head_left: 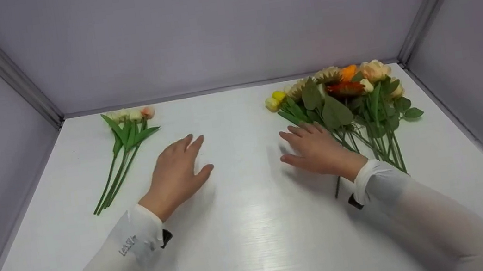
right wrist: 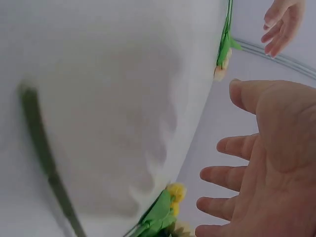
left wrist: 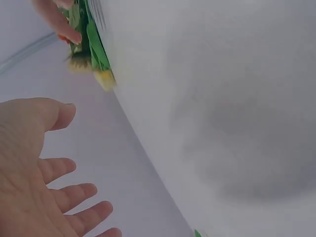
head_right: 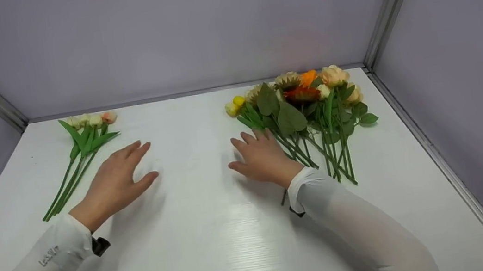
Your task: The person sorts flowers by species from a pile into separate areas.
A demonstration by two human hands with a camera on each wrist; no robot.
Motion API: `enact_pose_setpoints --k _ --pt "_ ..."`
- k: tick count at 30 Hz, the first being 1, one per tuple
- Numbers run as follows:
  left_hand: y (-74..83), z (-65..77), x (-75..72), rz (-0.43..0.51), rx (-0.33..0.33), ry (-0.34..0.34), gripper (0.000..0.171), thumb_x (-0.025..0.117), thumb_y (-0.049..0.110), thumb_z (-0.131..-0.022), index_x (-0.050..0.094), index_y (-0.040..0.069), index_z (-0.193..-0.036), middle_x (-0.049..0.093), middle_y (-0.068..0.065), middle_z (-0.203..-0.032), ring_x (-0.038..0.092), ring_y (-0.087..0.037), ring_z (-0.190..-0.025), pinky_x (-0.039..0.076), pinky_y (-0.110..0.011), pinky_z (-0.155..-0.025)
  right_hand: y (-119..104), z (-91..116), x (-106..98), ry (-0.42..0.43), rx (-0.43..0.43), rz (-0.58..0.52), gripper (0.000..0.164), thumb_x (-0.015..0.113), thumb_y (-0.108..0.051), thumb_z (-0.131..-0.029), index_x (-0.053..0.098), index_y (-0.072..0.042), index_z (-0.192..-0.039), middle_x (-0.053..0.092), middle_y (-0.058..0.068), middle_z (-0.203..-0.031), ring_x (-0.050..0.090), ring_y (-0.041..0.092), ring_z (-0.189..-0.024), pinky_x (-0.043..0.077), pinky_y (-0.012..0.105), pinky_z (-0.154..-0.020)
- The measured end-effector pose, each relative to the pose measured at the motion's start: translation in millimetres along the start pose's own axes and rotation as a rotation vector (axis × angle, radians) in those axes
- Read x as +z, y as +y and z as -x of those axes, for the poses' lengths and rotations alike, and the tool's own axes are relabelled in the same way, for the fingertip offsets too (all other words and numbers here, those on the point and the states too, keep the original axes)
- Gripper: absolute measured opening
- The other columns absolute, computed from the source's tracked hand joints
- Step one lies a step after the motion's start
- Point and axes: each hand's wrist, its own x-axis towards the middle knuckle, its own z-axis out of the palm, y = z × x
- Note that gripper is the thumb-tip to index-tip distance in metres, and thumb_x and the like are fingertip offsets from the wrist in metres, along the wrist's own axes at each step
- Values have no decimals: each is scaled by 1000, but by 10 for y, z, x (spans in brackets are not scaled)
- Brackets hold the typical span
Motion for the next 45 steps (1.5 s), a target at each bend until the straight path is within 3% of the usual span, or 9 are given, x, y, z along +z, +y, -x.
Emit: enact_pose_setpoints --k 9,16,18,20,24,27,32,37,45 --pt "856 -48 245 66 262 -134 73 58 51 -102 32 20 -162 33 -11 -164 33 -32 -148 24 -54 -120 717 259 -147 145 166 -163 43 54 -34 -107 62 -4 -138 57 22 -139 43 48 -135 31 65 -111" --pt "1336 -133 449 87 480 -208 71 56 52 -103 31 23 -163 32 -7 -165 30 -27 -150 21 -52 -122 1224 506 -282 210 307 -178 29 55 -19 -105 69 2 -121 68 24 -114 65 41 -94 52 58 -78" --pt "1447 -179 509 59 538 -220 69 56 50 -103 32 23 -162 32 -6 -164 30 -26 -150 21 -50 -122 1356 569 -314 201 355 -197 30 56 -22 -105 69 2 -119 69 23 -109 65 36 -84 53 54 -70" --pt "1553 -230 570 22 584 -226 68 56 49 -103 33 23 -162 32 -5 -164 30 -25 -150 21 -48 -123 1462 619 -350 181 409 -210 29 57 -25 -104 69 1 -107 68 19 -93 61 31 -73 50 47 -61" --pt "1744 -315 685 -37 637 -254 67 56 49 -103 33 25 -162 32 -3 -165 29 -24 -151 22 -46 -123 1612 682 -396 129 488 -225 34 60 -31 -101 55 -7 -78 46 4 -62 43 20 -55 34 35 -48" --pt "1860 -359 759 -76 670 -273 67 56 49 -103 33 27 -162 32 -2 -165 28 -24 -151 21 -46 -123 1660 702 -405 94 518 -227 38 62 -34 -99 49 -13 -71 38 -2 -56 39 17 -52 31 32 -47" --pt "1962 -395 834 -135 712 -277 67 56 50 -103 32 28 -162 33 -1 -165 28 -22 -151 21 -44 -123 1687 710 -430 55 560 -227 42 64 -38 -95 51 -17 -62 40 -4 -54 42 17 -52 33 32 -46" --pt "1961 -395 869 -147 732 -268 65 56 50 -103 35 28 -161 34 -2 -164 29 -23 -151 23 -43 -122 1703 704 -445 16 573 -264 42 67 -40 -91 50 -19 -60 37 -6 -54 37 16 -53 31 32 -47" --pt "1897 -401 914 -99 710 -283 62 57 46 -103 38 27 -160 35 -2 -163 30 -23 -151 22 -44 -122 1770 702 -385 39 563 -347 40 67 -36 -91 48 -16 -61 34 -6 -54 33 14 -50 29 31 -45"
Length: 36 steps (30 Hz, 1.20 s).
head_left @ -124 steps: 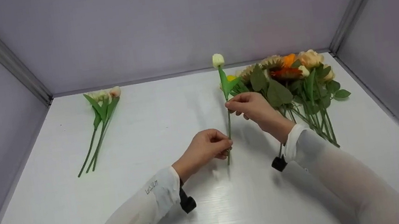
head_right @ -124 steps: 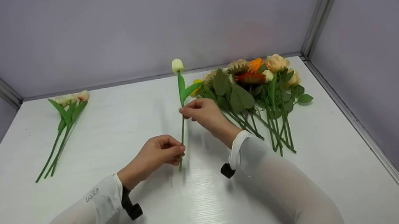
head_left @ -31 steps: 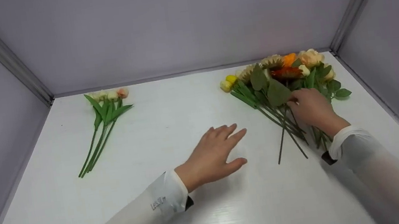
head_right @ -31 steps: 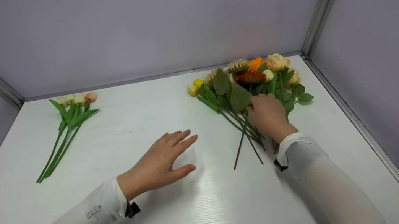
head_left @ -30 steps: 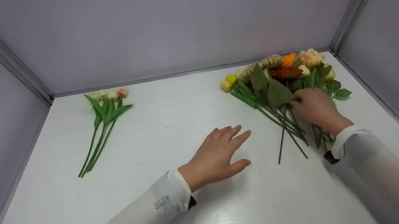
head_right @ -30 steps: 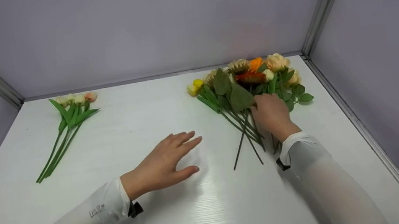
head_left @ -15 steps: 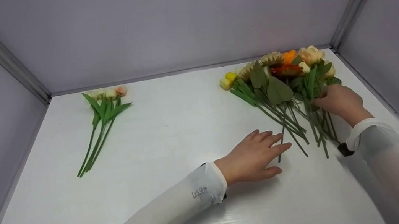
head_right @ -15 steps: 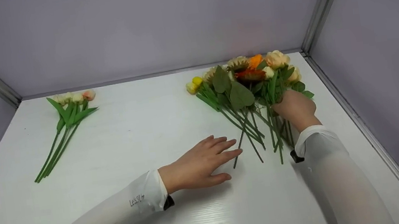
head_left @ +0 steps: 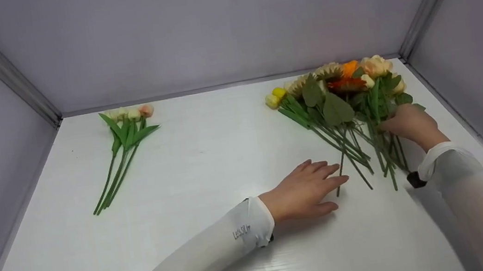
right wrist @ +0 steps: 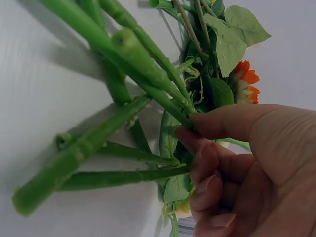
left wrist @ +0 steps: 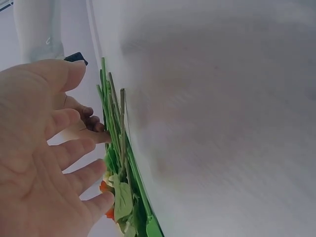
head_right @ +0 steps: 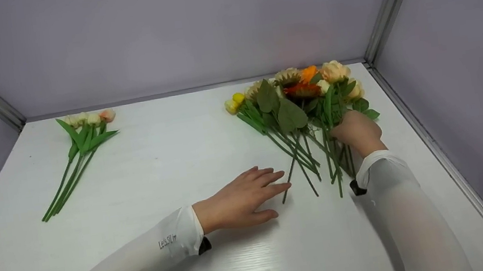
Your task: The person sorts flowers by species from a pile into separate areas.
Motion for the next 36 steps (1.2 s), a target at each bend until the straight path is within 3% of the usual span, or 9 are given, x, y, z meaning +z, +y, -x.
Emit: enact_pose_setpoints --k 9,15,19,22,24,26,30,33,36 --pt "-46 4 -37 36 -35 35 61 58 45 -103 41 24 -158 40 -1 -160 34 -22 -149 24 -42 -122 9 50 -108 45 6 -90 41 64 -34 -92 43 -18 -62 32 -6 -54 30 15 -49 29 33 -45" --pt "-98 17 -99 177 -103 136 49 57 38 -105 54 21 -150 53 0 -150 45 -18 -140 32 -34 -117 -141 112 -204 132 -2 -221 38 62 -34 -95 47 -15 -64 34 -4 -55 31 17 -51 34 37 -48" --pt "-148 45 -132 418 -208 252 36 57 33 -106 66 20 -138 64 7 -136 57 -11 -127 44 -30 -107 -390 178 -135 170 -64 -365 38 67 -43 -97 67 -7 -84 51 -2 -65 43 20 -62 43 40 -58" --pt "-202 73 -154 648 -308 321 30 57 33 -106 71 22 -130 67 14 -126 61 -5 -114 49 -27 -98 -636 214 -13 169 -113 -457 45 69 -51 -95 73 -7 -103 60 0 -79 50 21 -73 46 41 -67" --pt "-245 95 -161 810 -367 349 28 59 34 -105 72 23 -127 67 17 -121 62 -3 -108 51 -28 -94 -820 224 86 153 -137 -515 49 70 -54 -94 73 -7 -107 61 2 -86 50 21 -78 45 40 -71" --pt "-289 118 -156 983 -412 366 27 61 35 -104 72 24 -125 69 16 -116 64 -5 -104 53 -31 -92 -1002 234 191 134 -156 -560 50 70 -56 -92 73 -9 -108 61 3 -90 50 21 -80 45 39 -73" --pt "-362 197 -109 1338 -479 386 25 65 34 -102 72 19 -121 72 4 -108 70 -24 -105 57 -38 -89 -1344 236 414 76 -181 -628 46 73 -55 -91 73 -11 -103 59 5 -87 49 21 -76 45 40 -71" --pt "-398 258 -85 1494 -501 394 23 66 30 -102 72 13 -116 73 -4 -105 69 -36 -106 58 -38 -87 -1535 213 551 54 -203 -662 44 76 -52 -90 74 -9 -101 62 8 -91 51 22 -79 45 40 -74" --pt "-423 305 -80 1546 -517 404 21 68 27 -101 74 10 -111 73 -7 -103 68 -39 -106 59 -37 -85 -1653 194 646 45 -228 -688 46 76 -49 -90 74 -5 -102 62 8 -92 51 22 -84 42 37 -75"
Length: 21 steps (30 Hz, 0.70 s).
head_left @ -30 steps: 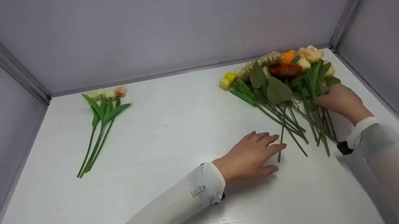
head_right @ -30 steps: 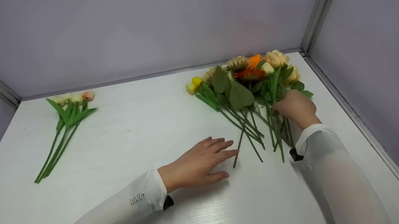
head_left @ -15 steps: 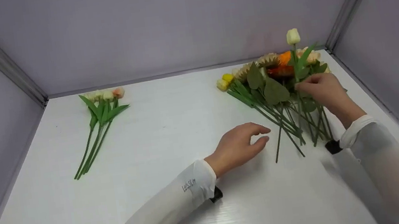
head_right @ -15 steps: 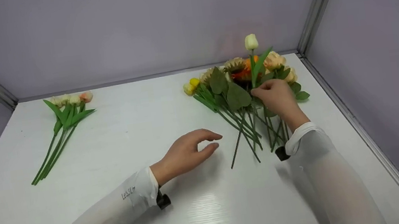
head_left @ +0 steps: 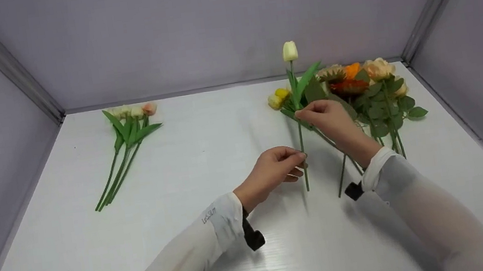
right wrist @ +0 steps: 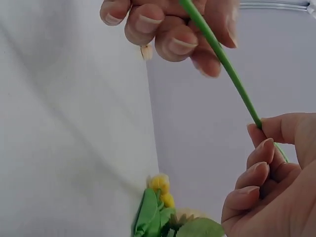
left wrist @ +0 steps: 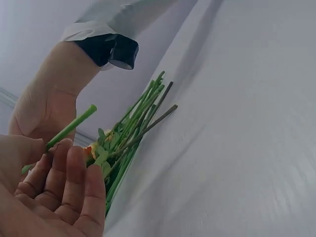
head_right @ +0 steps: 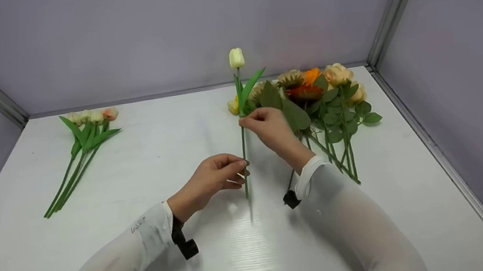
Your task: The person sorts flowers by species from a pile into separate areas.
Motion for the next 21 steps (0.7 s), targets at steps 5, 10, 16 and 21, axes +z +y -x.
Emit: enact_pose_setpoints --k 5,10,16,21 --pt "10 14 -61 61 -28 51 20 71 24 -99 74 6 -108 73 -8 -100 71 -32 -95 60 -38 -83 -31 -20 146 -15 -1 -22 40 76 -46 -92 75 -7 -103 60 3 -92 46 21 -85 37 37 -76" --pt "33 13 -100 79 -44 79 17 71 20 -98 73 4 -105 73 -9 -98 70 -21 -82 61 -38 -81 -45 -28 212 -14 -9 -52 35 77 -43 -92 76 -10 -102 63 5 -98 48 25 -91 37 38 -78" --pt "68 54 -259 26 -42 109 19 69 15 -97 71 -1 -107 73 -10 -96 68 -16 -78 61 -34 -76 -54 -21 288 -58 -67 -27 41 72 -47 -94 76 -9 -109 66 12 -101 54 31 -96 44 42 -83" --pt "101 165 -604 -83 -55 168 24 68 17 -97 69 -3 -110 73 -12 -97 69 -18 -81 61 -34 -76 -45 31 380 -138 -110 40 40 68 -49 -97 75 -14 -115 69 10 -110 60 34 -109 46 51 -96"
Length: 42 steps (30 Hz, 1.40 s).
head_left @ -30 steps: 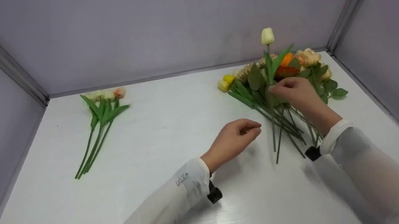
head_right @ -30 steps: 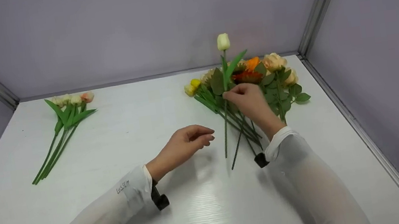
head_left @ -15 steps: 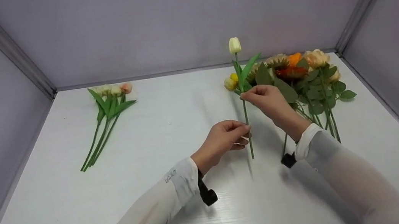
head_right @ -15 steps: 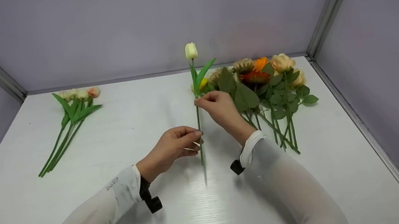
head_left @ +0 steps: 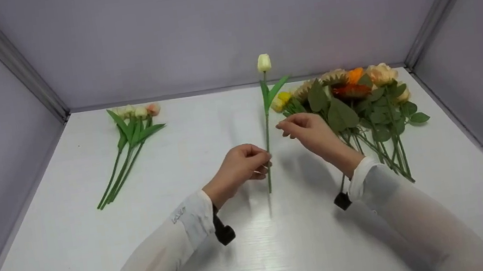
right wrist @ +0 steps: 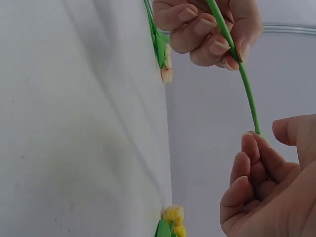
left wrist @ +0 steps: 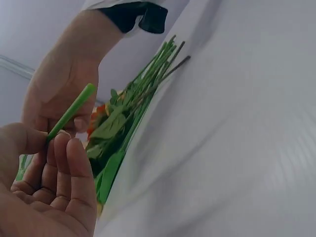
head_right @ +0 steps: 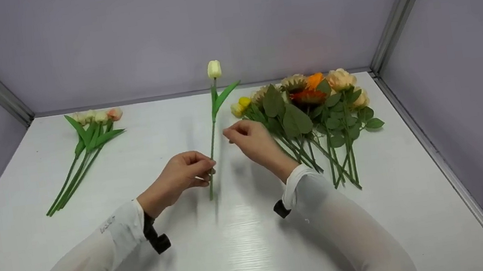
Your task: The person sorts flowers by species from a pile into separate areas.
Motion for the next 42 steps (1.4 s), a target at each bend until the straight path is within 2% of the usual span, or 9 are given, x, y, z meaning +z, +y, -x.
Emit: enact_pose_setpoints --k 5,9,15,18,20,23,27,36,42 --pt "-43 163 -597 -113 -21 120 19 67 19 -99 70 2 -108 72 -14 -100 70 -21 -86 61 -34 -76 -7 74 145 -110 -93 143 39 64 -49 -100 71 -20 -125 67 -2 -122 59 25 -117 49 44 -96" --pt "-55 353 -1165 -235 -43 221 25 65 20 -100 67 0 -115 70 -16 -105 69 -22 -87 60 -33 -78 -49 126 265 -171 -165 238 48 64 -53 -99 65 -22 -135 61 -5 -134 53 22 -129 45 46 -106" --pt "-63 642 -1971 -551 -103 343 34 56 25 -103 64 0 -125 67 -17 -112 66 -25 -92 57 -38 -81 -143 198 505 -252 -277 486 67 59 -63 -97 48 -27 -153 44 -3 -156 35 23 -146 32 52 -117" --pt "-108 754 -2273 -726 -115 403 35 54 26 -103 65 0 -123 67 -18 -112 64 -29 -92 53 -43 -80 -194 218 659 -298 -364 602 76 54 -67 -98 38 -26 -160 35 2 -163 24 27 -152 23 56 -120" --pt "-156 811 -2428 -832 -106 446 31 55 23 -101 66 -1 -116 68 -18 -107 63 -30 -88 51 -44 -75 -228 233 765 -322 -411 670 79 51 -69 -98 33 -26 -162 29 3 -166 18 28 -154 18 56 -121" --pt "-229 875 -2605 -933 -99 485 23 56 18 -99 67 -1 -103 69 -16 -91 60 -29 -76 48 -42 -66 -279 260 909 -362 -472 731 81 46 -71 -98 29 -26 -163 23 3 -168 12 29 -156 12 54 -123" --pt "-298 920 -2749 -992 -108 489 18 57 13 -97 67 -1 -92 66 -13 -78 57 -25 -65 44 -38 -57 -331 306 1043 -409 -519 770 80 43 -71 -99 27 -27 -164 21 2 -169 9 29 -156 7 53 -124" --pt "-379 912 -2813 -1049 -128 451 22 55 9 -95 68 -9 -98 68 -19 -84 59 -29 -69 49 -43 -61 -290 372 1051 -446 -506 815 75 45 -67 -101 31 -27 -163 25 5 -168 8 30 -156 7 54 -124" --pt "-411 905 -2807 -1055 -160 434 30 56 12 -98 67 -13 -109 69 -29 -101 65 -36 -78 54 -51 -69 -225 355 979 -437 -485 806 72 48 -62 -102 35 -23 -161 29 7 -166 11 32 -156 7 54 -124"
